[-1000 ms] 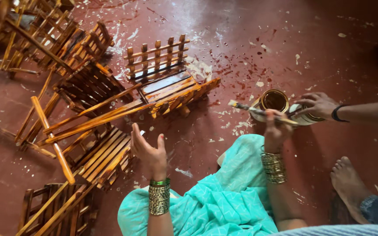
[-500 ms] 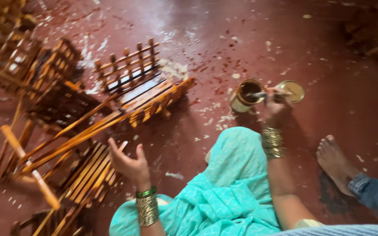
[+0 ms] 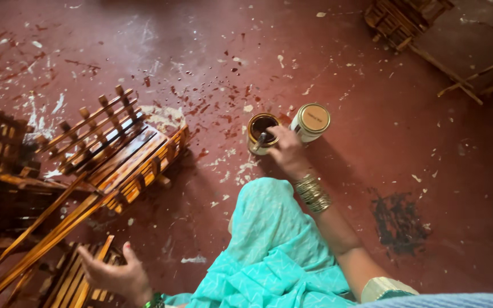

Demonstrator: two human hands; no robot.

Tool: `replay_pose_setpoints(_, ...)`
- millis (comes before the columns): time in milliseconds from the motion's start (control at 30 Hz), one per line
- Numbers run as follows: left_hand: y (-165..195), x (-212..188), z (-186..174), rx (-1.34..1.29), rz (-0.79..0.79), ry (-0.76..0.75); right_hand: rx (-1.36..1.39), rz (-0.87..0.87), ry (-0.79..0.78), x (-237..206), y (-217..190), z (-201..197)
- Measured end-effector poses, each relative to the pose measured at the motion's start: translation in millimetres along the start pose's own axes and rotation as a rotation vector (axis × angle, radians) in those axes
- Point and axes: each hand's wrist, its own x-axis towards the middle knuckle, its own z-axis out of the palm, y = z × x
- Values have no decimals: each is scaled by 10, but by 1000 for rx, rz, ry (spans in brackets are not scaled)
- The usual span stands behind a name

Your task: The person sits on the floor and applies dark stain to small wooden chairs using a brush. They dip the brush into a can of stain and coat the chair surfaces, then set the chair aside and open a second can of stain.

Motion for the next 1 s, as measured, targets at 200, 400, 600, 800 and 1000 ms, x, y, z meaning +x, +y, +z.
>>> replay_pose_setpoints(200,833,-272,38,80,248,-16,-244,260,-50,150,1213,-458)
replay_pose_setpoints(400,1653,-485,396,-42,402,-162,-316,266,-39,68,1468,-449)
replay_pose_setpoints(600,1602,-438,406,-81,357,-127,-336,305,-70,11,1315,-288)
replay_pose_setpoints(800,1305,-317,213,-16,259,-119,-472,265,-75,-2,1325,-59)
replay_pose_setpoints(1000,1190,-300,85,5,237,-94,-544,218,-70,-18,1298,14)
